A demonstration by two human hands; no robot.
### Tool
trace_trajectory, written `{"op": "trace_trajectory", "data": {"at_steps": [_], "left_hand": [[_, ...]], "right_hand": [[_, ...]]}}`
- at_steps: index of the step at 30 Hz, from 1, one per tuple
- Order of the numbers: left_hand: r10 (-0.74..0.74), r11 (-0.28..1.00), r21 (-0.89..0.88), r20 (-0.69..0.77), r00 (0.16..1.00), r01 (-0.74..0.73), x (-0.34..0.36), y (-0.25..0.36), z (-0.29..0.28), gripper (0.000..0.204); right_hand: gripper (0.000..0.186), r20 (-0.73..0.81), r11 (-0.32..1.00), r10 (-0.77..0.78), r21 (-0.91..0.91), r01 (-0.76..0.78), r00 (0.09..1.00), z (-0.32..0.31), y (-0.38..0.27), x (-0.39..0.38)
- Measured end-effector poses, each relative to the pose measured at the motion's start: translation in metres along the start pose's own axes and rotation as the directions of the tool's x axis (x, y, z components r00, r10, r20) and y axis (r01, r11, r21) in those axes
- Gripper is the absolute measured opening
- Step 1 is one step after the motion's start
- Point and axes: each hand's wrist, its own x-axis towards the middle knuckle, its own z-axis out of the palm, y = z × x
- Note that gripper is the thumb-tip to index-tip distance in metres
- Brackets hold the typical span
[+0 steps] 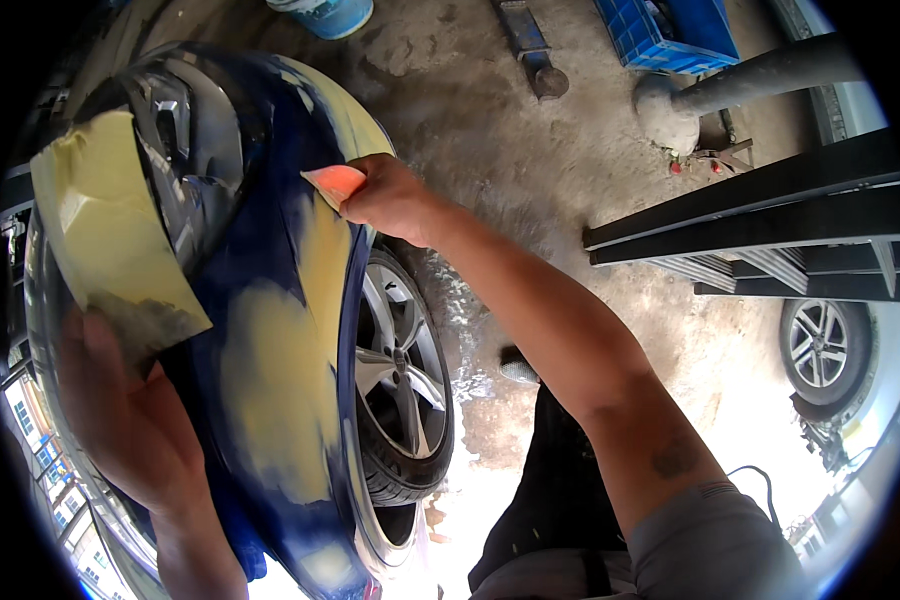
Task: The person applies yellow body filler to the front wheel arch of a blue car using a spreader and a sanding block. They smooth the filler across the panel, then walk through the garage.
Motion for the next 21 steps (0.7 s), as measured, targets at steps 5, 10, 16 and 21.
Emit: {"op": "trace_trajectory", "data": {"at_steps": [5, 10, 16, 21], "left_hand": [[-0.017, 0.997, -0.075, 0.084, 0.996, 0.023, 0.000, -0.001, -0.003, 0.040], [-0.032, 0.992, -0.120, 0.062, 0.998, 0.040, 0.001, 0.001, 0.002, 0.037], [-0.015, 0.992, -0.125, 0.073, 0.997, 0.024, -0.002, 0.002, 0.004, 0.035], [-0.029, 0.994, -0.106, 0.030, 0.999, 0.032, 0.000, 0.000, -0.001, 0.039]], "right_hand": [[0.036, 0.050, 0.991, 0.068, -0.122, -0.062, 0.996, 0.022, -0.017, -0.041], [0.036, 0.074, 0.987, 0.023, -0.159, -0.011, 0.997, 0.047, -0.018, -0.081], [0.030, 0.198, 0.987, 0.043, -0.161, -0.011, 0.979, 0.061, -0.018, -0.116], [0.034, 0.253, 0.995, 0.046, -0.103, -0.020, 0.966, 0.047, -0.010, -0.129]]}}
